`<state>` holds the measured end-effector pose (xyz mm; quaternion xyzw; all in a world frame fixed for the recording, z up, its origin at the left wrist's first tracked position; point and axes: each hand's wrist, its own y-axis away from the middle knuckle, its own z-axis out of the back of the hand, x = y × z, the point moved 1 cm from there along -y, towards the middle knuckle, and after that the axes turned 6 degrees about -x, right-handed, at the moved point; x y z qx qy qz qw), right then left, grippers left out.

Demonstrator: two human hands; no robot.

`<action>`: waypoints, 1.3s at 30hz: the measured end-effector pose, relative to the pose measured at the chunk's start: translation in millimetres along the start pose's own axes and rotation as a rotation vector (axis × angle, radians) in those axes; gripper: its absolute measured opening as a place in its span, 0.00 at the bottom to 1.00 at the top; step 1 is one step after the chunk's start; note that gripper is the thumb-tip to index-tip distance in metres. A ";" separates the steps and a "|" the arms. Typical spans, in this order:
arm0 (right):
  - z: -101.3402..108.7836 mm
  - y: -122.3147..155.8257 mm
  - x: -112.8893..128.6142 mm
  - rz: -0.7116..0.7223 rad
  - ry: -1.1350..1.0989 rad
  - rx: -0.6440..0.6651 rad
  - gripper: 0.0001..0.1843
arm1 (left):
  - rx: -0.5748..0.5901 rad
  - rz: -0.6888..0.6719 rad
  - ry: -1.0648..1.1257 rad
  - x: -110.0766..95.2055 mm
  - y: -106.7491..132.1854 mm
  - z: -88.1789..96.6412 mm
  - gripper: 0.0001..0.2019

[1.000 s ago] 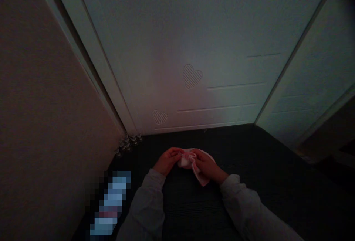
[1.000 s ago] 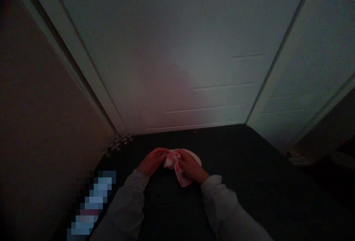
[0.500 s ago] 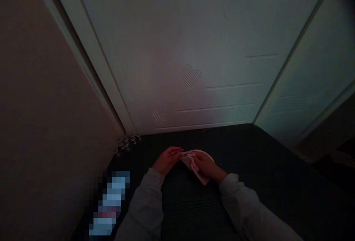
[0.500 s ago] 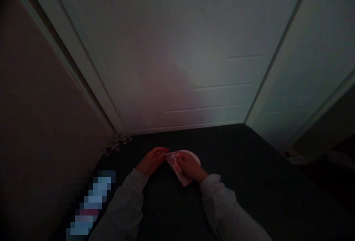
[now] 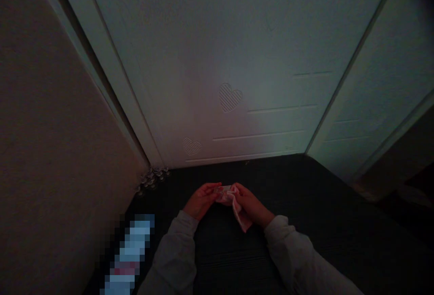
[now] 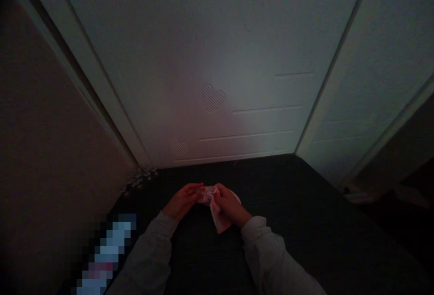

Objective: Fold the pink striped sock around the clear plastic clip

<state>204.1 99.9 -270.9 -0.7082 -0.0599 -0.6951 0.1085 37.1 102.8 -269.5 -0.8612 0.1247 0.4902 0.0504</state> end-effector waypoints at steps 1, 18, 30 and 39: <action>-1.0 0.5 1.5 -0.025 -0.085 0.008 0.06 | 0.001 -0.005 0.002 -0.2 0.2 0.1 0.17; -3.7 -1.5 -0.3 -0.050 -0.179 0.110 0.04 | -0.068 -0.001 -0.041 -3.6 1.6 -2.2 0.17; -5.8 -3.0 1.2 -0.016 -0.028 0.173 0.07 | -0.024 0.003 0.001 0.1 0.4 1.5 0.16; 6.3 5.3 9.5 0.275 0.780 0.007 0.12 | -0.196 0.011 -0.107 -2.1 -5.3 7.6 0.15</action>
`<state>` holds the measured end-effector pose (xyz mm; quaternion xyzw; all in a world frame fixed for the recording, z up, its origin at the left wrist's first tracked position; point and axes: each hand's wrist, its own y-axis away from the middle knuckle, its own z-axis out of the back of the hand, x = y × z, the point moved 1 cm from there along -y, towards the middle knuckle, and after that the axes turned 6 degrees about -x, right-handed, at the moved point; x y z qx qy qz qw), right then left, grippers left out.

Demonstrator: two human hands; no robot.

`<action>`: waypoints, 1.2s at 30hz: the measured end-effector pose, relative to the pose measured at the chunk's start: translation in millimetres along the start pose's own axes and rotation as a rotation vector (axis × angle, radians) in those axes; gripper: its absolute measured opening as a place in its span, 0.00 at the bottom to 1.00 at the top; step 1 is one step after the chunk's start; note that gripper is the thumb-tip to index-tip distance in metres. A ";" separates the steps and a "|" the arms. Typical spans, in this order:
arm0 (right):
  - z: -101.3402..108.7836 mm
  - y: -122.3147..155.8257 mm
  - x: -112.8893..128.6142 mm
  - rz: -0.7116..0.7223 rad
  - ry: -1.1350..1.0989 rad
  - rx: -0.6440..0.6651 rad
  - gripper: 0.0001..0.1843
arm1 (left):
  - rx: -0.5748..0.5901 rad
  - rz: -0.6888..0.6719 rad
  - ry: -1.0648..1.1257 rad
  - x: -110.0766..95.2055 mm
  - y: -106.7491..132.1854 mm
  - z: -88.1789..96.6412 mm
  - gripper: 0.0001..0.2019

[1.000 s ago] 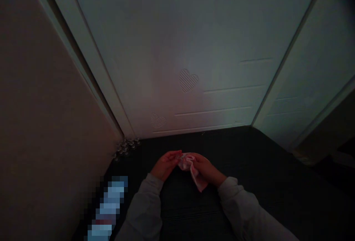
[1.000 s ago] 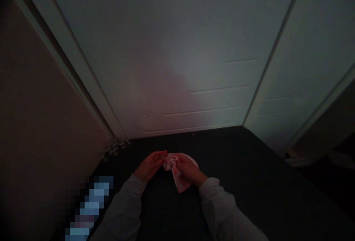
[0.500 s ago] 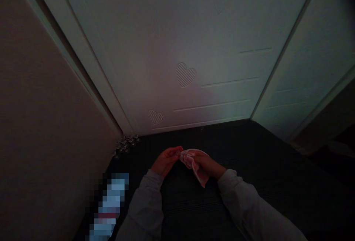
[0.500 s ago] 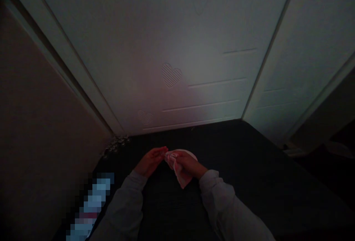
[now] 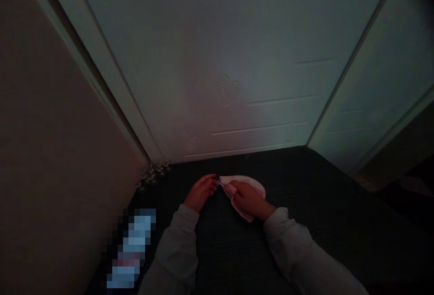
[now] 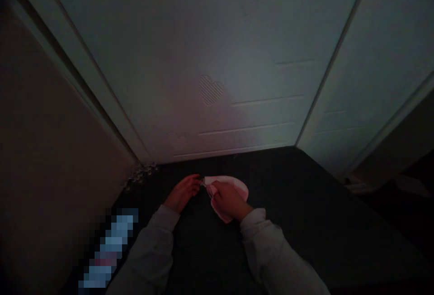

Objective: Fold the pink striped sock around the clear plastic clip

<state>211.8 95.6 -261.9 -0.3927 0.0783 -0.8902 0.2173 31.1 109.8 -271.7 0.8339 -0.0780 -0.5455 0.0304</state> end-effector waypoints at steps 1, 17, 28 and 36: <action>-0.3 0.7 0.8 0.020 0.055 -0.005 0.12 | -0.010 -0.001 -0.034 1.5 -1.4 0.9 0.16; 1.3 3.1 13.3 0.128 0.088 -0.048 0.13 | 0.029 0.009 -0.334 5.2 -4.0 2.3 0.16; -1.6 -0.3 1.1 0.041 -0.112 -0.013 0.17 | 0.172 0.003 -0.187 -1.0 3.6 0.4 0.14; -0.4 -0.1 3.8 0.012 -0.073 -0.021 0.18 | 0.031 0.050 -0.054 -1.4 2.0 -3.8 0.17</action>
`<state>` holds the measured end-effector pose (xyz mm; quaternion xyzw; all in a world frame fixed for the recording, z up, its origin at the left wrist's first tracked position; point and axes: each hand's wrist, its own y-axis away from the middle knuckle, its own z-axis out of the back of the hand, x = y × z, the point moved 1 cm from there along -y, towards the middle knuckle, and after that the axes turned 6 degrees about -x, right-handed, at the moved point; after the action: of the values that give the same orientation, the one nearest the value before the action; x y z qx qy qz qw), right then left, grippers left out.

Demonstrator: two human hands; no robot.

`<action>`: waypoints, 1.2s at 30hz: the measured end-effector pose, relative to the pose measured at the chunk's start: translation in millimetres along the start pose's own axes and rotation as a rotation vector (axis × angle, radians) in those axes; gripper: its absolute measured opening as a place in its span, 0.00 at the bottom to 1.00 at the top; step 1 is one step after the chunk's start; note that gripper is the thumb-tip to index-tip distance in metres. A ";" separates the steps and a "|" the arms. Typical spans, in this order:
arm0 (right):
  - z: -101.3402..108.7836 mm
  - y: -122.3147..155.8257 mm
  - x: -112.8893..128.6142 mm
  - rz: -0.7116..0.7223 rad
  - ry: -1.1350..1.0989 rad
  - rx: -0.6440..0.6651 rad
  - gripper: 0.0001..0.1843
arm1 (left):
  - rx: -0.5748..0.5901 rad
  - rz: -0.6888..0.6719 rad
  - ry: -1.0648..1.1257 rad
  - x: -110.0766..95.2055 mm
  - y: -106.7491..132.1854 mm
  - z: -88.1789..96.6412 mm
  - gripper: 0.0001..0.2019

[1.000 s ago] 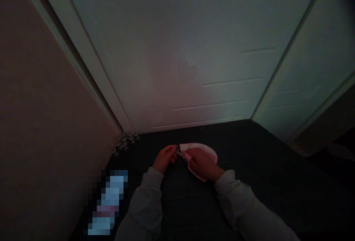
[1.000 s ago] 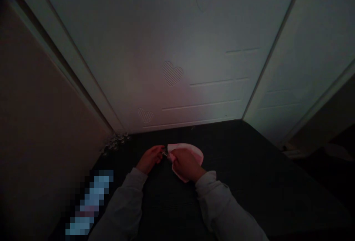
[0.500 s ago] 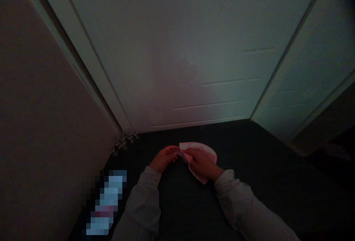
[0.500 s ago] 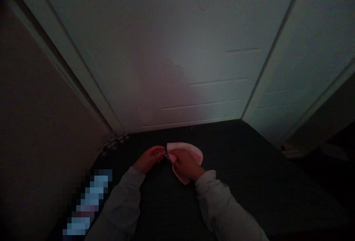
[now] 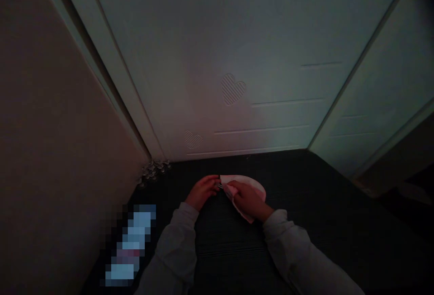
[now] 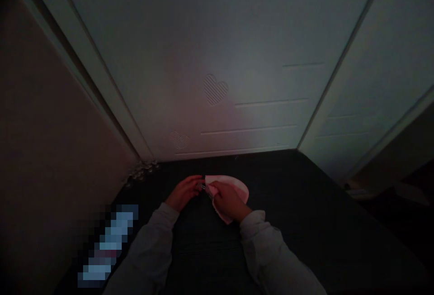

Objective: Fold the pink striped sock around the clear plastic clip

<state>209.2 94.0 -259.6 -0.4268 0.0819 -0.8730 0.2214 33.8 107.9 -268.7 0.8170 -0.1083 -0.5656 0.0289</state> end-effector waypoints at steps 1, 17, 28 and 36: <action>-0.3 0.0 0.4 0.005 -0.004 -0.009 0.18 | -0.043 -0.006 -0.019 0.6 -0.6 -0.6 0.17; -2.3 0.2 0.8 0.035 0.003 -0.037 0.18 | -0.057 0.018 -0.271 3.7 -2.9 -1.4 0.16; -1.5 0.5 -4.9 -0.034 0.089 0.024 0.13 | -0.023 0.031 -0.125 0.1 0.4 -2.9 0.12; -2.8 -1.9 -6.5 -0.055 0.168 0.021 0.10 | -0.026 0.007 -0.068 0.9 -0.4 -2.3 0.12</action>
<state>209.9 98.4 -265.3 -0.3516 0.0794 -0.9124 0.1938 36.4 108.0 -268.7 0.7965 -0.1046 -0.5943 0.0377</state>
